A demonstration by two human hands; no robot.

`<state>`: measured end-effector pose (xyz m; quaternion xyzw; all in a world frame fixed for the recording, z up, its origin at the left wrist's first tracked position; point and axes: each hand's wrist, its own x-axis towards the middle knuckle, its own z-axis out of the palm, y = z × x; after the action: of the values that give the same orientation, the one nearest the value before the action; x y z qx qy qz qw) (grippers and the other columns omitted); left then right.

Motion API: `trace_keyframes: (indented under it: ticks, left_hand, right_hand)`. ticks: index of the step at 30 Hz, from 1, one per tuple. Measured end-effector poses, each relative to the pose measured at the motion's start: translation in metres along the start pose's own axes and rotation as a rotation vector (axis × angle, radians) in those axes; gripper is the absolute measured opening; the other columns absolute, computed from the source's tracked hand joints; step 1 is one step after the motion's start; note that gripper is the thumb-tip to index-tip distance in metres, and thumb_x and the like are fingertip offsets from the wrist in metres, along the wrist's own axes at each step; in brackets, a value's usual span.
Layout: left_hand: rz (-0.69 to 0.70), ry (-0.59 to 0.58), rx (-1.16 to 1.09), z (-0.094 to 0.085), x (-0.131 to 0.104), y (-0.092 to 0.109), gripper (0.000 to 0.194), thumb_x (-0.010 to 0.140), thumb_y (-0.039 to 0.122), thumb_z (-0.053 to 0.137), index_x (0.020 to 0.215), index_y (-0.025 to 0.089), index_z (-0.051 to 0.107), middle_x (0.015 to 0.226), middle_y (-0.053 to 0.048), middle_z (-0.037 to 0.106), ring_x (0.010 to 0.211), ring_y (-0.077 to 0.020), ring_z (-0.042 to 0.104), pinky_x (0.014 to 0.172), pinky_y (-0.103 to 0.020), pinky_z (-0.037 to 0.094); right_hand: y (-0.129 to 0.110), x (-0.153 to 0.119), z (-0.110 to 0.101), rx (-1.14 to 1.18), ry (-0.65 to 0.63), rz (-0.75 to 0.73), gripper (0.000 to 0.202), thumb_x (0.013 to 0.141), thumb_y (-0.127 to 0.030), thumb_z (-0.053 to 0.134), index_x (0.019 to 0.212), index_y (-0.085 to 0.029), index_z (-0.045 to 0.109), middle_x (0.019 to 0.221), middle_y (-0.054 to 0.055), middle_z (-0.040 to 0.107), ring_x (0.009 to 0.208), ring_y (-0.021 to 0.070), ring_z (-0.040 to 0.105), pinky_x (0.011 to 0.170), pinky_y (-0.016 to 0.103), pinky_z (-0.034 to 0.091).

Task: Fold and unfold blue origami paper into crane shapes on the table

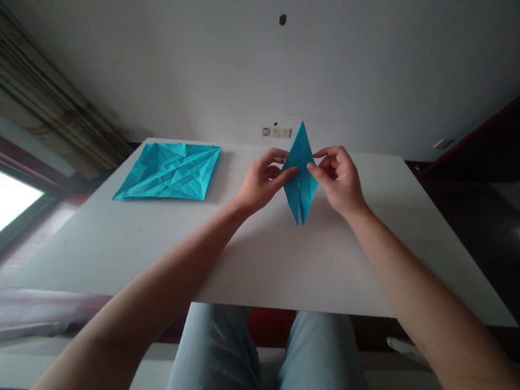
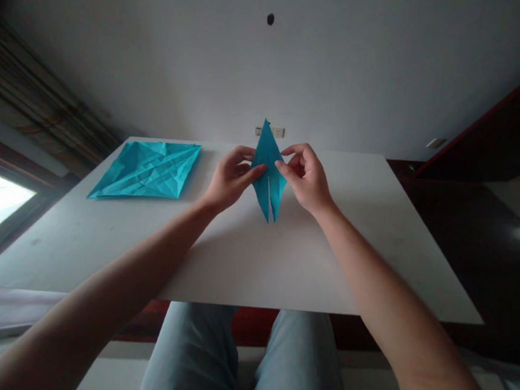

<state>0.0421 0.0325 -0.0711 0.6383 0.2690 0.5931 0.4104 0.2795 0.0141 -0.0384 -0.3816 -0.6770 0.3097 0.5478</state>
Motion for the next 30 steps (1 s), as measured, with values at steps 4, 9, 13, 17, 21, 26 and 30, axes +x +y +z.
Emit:
trace_keyframes:
  ticks: [4,9,13,17,21,26,30]
  left_hand:
    - [-0.057,-0.034,-0.032,0.001,0.001,0.006,0.056,0.094,0.067,0.118,0.107,0.025,0.083,0.094,-0.002,0.083,0.071,-0.0151,0.069,0.062,-0.030,0.052]
    - [-0.107,0.030,-0.064,0.003,0.005,0.010,0.051,0.100,0.064,0.115,0.099,0.025,0.082,0.076,0.002,0.072,0.064,-0.0129,0.061,0.057,-0.028,0.044]
    - [-0.154,-0.006,-0.082,0.004,0.002,0.014,0.058,0.091,0.070,0.119,0.102,0.025,0.085,0.082,0.000,0.079,0.069,-0.0143,0.069,0.061,-0.028,0.052]
    - [-0.215,-0.095,-0.101,0.003,-0.001,0.014,0.069,0.086,0.080,0.119,0.112,0.024,0.087,0.096,-0.004,0.087,0.081,-0.0192,0.081,0.073,-0.031,0.067]
    - [-0.128,-0.100,-0.038,-0.003,-0.001,0.010,0.065,0.092,0.082,0.113,0.109,0.025,0.088,0.127,-0.010,0.088,0.111,-0.0253,0.089,0.091,-0.034,0.075]
    - [-0.068,-0.097,0.056,-0.010,0.000,0.005,0.056,0.097,0.079,0.109,0.108,0.027,0.091,0.159,-0.016,0.079,0.152,-0.0359,0.080,0.106,-0.039,0.077]
    - [-0.061,-0.073,0.047,-0.008,0.000,0.004,0.054,0.098,0.078,0.107,0.105,0.027,0.092,0.154,-0.017,0.080,0.152,-0.0372,0.080,0.108,-0.042,0.078]
  right_hand:
    - [-0.005,-0.003,0.002,0.008,-0.017,0.014,0.070,0.096,-0.099,0.099,0.121,-0.038,0.077,0.084,-0.002,0.059,0.074,0.0241,0.057,0.066,0.042,0.054]
    - [-0.009,-0.009,0.000,0.046,-0.139,0.106,0.076,0.102,-0.110,0.083,0.108,-0.035,0.080,0.079,-0.001,0.060,0.072,0.0234,0.058,0.064,0.040,0.052]
    - [-0.013,-0.010,-0.001,0.082,-0.131,0.144,0.079,0.104,-0.111,0.080,0.094,-0.033,0.075,0.080,0.001,0.060,0.075,0.0240,0.063,0.066,0.041,0.056]
    - [-0.017,-0.008,0.001,0.116,-0.065,0.214,0.084,0.098,-0.116,0.079,0.112,-0.034,0.086,0.082,0.002,0.063,0.078,0.0269,0.069,0.065,0.041,0.060]
    - [-0.019,-0.008,0.002,0.118,-0.025,0.238,0.089,0.099,-0.114,0.078,0.133,-0.033,0.093,0.089,0.004,0.073,0.086,0.0306,0.077,0.068,0.043,0.065]
    - [-0.020,-0.008,-0.001,0.128,0.034,0.232,0.075,0.110,-0.100,0.077,0.138,-0.032,0.095,0.111,0.008,0.085,0.095,0.0282,0.078,0.074,0.041,0.067]
    - [-0.014,-0.005,-0.004,0.103,0.013,0.177,0.061,0.105,-0.087,0.090,0.136,-0.035,0.095,0.116,0.006,0.085,0.097,0.0273,0.075,0.076,0.041,0.069]
